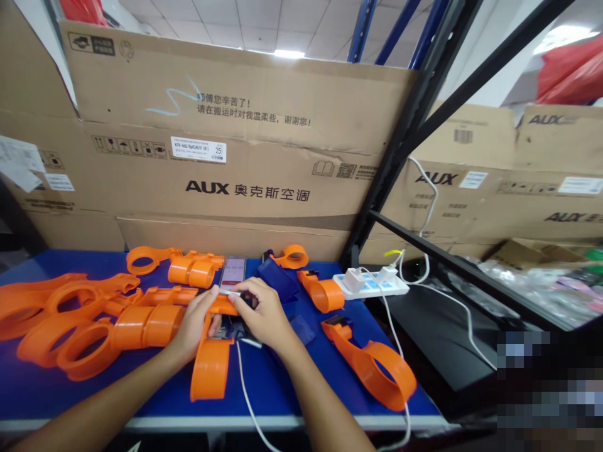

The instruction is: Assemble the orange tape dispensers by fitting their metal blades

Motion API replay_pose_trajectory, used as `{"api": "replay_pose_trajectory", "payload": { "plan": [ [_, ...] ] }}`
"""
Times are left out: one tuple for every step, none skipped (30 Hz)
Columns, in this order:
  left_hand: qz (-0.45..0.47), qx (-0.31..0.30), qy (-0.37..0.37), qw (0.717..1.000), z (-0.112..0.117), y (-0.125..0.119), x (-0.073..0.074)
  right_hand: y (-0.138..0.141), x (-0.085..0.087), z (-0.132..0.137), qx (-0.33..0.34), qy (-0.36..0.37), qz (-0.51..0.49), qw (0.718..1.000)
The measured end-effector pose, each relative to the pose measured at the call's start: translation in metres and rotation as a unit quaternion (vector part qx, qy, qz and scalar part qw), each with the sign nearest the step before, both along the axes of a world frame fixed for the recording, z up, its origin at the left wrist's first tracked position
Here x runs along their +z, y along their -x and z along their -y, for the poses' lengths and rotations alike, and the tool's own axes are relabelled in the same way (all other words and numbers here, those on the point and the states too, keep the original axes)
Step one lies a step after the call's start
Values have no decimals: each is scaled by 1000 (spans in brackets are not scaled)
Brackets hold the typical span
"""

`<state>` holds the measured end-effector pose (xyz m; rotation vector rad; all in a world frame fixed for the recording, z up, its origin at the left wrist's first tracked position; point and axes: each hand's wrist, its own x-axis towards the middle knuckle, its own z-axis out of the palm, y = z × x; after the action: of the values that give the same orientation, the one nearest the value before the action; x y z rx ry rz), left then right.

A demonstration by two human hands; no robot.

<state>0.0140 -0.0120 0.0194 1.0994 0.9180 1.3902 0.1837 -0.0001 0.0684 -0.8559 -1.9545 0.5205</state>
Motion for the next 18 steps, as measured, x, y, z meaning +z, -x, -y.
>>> {"api": "replay_pose_trajectory", "payload": {
  "plan": [
    [5,-9,-2,1000,1,0,1,0,0,-1,-5,5,-10,1000],
    [12,-19,-5,1000,1,0,2,-1,-1,-2,-15,7,-20,1000],
    [20,-29,-8,999,2,0,4,-2,-1,-3,-26,9,-29,999],
    [26,-36,-8,999,2,-1,6,-3,-1,-4,-38,10,-37,999],
    [31,-41,-7,999,3,-1,8,-4,-1,-5,-48,12,-43,998],
    [33,-41,-5,999,3,-1,9,-5,-1,-6,-55,14,-49,997],
    [35,-39,-2,999,3,-1,11,-5,-1,-7,-59,16,-55,997],
    [36,-34,0,999,4,-1,12,-6,-1,-7,-60,19,-61,996],
    [37,-26,2,999,4,-1,12,-6,0,-7,-62,21,-67,996],
    [40,-17,3,999,4,0,13,-7,0,-7,-63,24,-73,995],
    [42,-7,2,999,4,0,13,-8,1,-8,-65,28,-80,994],
    [46,3,1,999,4,1,14,-9,2,-8,-66,33,-88,993],
    [51,11,-2,999,4,2,14,-10,2,-8,-68,39,-95,992],
    [58,18,-5,998,3,4,14,-11,3,-8,-69,46,-102,991],
    [68,24,-6,997,2,6,14,-13,3,-9,-71,53,-110,990],
    [84,30,-5,996,2,8,14,-15,3,-10,-73,59,-119,988],
    [110,28,4,993,0,11,14,-18,3,-11,-77,62,-131,986],
    [140,20,19,990,0,15,15,-21,3,-12,-83,63,-144,984]
  ]
}}
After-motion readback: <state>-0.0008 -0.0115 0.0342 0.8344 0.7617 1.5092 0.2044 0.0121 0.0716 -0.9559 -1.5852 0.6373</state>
